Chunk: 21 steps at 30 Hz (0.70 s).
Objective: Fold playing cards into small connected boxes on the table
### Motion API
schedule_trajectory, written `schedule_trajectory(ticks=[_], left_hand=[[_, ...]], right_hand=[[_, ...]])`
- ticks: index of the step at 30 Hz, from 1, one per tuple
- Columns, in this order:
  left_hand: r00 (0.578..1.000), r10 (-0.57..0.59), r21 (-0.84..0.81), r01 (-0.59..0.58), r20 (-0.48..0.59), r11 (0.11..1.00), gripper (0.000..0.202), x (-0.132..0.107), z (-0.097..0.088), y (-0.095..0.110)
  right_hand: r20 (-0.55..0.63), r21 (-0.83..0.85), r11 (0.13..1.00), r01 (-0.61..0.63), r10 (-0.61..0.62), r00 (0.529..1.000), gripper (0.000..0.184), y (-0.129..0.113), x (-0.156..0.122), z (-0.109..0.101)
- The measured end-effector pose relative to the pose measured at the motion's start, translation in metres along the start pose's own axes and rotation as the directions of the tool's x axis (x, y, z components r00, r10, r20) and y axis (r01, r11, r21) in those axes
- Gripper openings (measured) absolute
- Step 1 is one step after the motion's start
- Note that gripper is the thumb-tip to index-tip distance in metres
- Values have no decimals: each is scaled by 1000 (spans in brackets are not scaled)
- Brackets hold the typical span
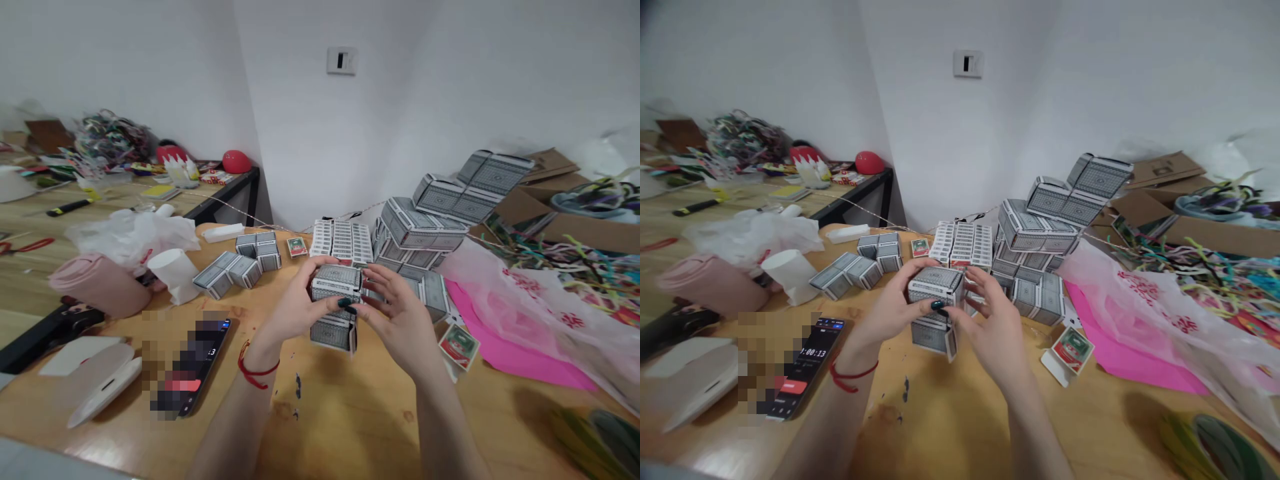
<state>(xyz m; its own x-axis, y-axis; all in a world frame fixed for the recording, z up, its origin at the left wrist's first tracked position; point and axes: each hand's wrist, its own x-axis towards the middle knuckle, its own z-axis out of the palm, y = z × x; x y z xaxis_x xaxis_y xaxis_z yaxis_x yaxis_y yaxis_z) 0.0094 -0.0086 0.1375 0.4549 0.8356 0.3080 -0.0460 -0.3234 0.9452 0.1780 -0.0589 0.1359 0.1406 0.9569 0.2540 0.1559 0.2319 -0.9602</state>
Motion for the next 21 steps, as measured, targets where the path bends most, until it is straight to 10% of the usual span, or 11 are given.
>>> schedule_trajectory(ticks=[4, 10, 16, 21], left_hand=[[996, 87, 182, -84, -12, 980, 53, -5, 0, 7], [941, 312, 436, -337, 130, 834, 49, -10, 17, 19], [877, 437, 545, -469, 197, 695, 55, -11, 30, 17], [933, 345, 539, -345, 105, 769, 74, -13, 31, 23]], right_hand=[[-20, -73, 988, -135, 134, 991, 51, 5, 2, -7], [265, 217, 859, -464, 405, 875, 51, 9, 9, -7], [375, 429, 734, -527, 386, 843, 32, 14, 16, -2], [246, 576, 702, -418, 339, 908, 30, 13, 18, 3]])
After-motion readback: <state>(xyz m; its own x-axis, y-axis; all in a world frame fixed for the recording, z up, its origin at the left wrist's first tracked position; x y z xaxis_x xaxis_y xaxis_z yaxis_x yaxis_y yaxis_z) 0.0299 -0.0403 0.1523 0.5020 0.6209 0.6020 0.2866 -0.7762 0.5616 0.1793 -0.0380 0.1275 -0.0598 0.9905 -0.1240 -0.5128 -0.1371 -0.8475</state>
